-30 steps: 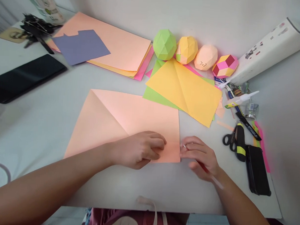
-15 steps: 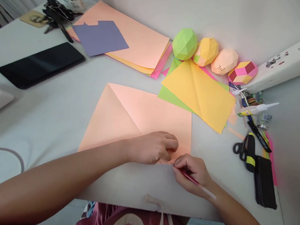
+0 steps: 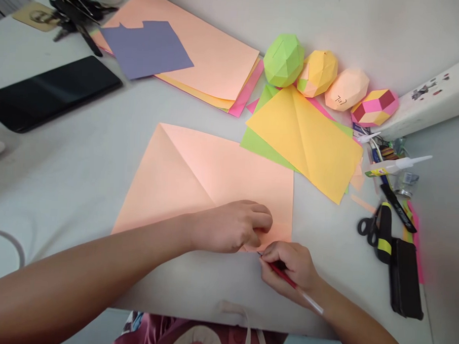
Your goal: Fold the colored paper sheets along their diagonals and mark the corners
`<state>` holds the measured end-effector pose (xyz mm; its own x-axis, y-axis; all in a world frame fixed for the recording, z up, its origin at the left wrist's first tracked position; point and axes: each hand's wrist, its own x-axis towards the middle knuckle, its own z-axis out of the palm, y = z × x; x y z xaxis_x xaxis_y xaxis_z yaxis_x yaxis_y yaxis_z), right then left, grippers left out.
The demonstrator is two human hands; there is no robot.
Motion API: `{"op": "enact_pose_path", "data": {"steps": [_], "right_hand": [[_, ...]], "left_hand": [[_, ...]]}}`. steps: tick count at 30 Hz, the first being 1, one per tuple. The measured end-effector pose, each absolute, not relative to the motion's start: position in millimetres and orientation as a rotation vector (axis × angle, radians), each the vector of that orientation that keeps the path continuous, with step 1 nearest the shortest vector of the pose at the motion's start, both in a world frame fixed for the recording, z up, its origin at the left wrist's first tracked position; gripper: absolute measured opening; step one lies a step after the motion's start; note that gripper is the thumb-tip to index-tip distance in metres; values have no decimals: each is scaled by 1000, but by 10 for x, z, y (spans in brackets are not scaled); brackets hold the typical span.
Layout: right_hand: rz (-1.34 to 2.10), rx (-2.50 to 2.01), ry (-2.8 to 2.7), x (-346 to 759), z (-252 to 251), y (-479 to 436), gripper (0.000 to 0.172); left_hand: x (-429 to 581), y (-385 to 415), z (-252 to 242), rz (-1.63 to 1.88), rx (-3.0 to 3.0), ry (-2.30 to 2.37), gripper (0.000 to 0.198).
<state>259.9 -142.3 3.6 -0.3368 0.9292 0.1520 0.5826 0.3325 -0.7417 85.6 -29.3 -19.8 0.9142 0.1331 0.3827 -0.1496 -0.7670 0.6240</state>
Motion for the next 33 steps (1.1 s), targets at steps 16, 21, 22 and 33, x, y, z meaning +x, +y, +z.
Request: {"op": "enact_pose_path", "data": {"steps": [16, 21, 22, 33], "right_hand": [[798, -1320, -2045, 2596, 12, -1422, 21], [779, -1303, -2042, 2609, -26, -1436, 21], [771, -1302, -2046, 2612, -36, -1441, 21], [811, -1311, -2045, 2642, -71, -1472, 20]], "left_hand": [[861, -293, -204, 540, 2384, -13, 32], [861, -288, -206, 535, 2377, -13, 29], [861, -288, -205, 525, 2377, -13, 29], [853, -296, -194, 508, 2379, 2, 29]]}}
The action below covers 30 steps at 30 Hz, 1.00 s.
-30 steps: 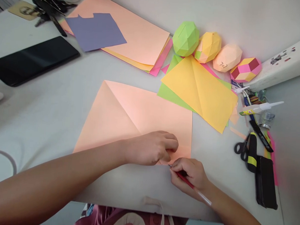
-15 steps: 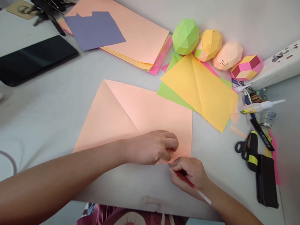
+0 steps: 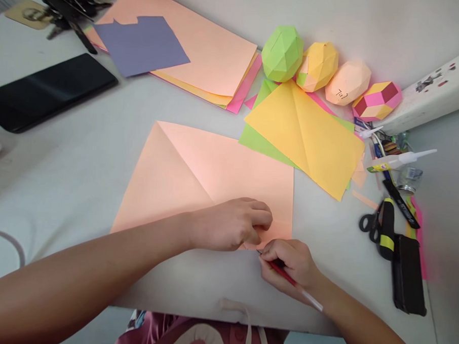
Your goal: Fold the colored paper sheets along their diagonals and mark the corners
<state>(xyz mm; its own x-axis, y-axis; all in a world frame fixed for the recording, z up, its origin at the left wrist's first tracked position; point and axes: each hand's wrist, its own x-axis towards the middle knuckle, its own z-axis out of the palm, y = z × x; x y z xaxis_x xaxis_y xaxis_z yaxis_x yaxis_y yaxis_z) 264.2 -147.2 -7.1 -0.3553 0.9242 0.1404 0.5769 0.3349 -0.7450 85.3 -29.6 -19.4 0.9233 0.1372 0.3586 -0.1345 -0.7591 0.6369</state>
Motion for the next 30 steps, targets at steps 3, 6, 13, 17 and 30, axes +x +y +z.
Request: {"op": "enact_pose_path", "data": {"steps": [3, 6, 13, 17, 30], "right_hand": [[801, -1304, -2043, 2636, -57, -1459, 21], [801, -1281, -2049, 2625, -47, -1443, 22], [809, -1283, -2049, 2616, -22, -1432, 22], [829, -1290, -2049, 2617, -3, -1428, 23], [983, -1346, -1958, 2638, 42, -1402, 19]], "left_hand": [[852, -296, -192, 508, 2381, 9, 31], [853, -295, -193, 508, 2384, 6, 31], [853, -298, -194, 511, 2396, 6, 31], [851, -299, -190, 515, 2387, 4, 31], [852, -296, -195, 520, 2329, 19, 30]]}}
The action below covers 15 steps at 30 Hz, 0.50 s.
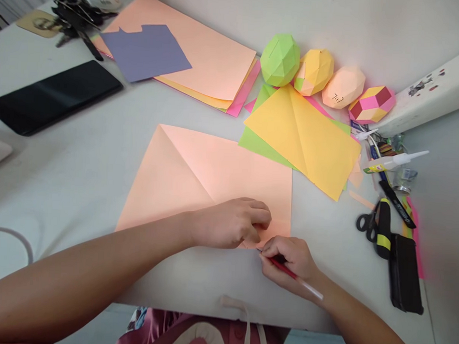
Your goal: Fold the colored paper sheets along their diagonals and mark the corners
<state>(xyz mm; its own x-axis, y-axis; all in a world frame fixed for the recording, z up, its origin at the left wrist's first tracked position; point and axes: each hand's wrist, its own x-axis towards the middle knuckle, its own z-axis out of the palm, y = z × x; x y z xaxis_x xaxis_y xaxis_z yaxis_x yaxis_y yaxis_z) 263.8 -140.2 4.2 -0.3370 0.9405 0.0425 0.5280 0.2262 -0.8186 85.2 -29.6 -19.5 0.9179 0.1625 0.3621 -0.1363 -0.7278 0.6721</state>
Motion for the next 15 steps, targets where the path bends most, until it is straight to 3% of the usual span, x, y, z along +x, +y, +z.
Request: {"op": "enact_pose_path", "data": {"steps": [5, 9, 15], "right_hand": [[1489, -1495, -1499, 2761, 71, -1358, 14], [1659, -1378, -1296, 2852, 9, -1337, 20], [1028, -1365, -1612, 2972, -61, -1243, 21]], "left_hand": [[860, -293, -197, 558, 2256, 25, 26], [875, -291, -209, 588, 2271, 21, 27], [891, -315, -218, 628, 2360, 13, 25]]}}
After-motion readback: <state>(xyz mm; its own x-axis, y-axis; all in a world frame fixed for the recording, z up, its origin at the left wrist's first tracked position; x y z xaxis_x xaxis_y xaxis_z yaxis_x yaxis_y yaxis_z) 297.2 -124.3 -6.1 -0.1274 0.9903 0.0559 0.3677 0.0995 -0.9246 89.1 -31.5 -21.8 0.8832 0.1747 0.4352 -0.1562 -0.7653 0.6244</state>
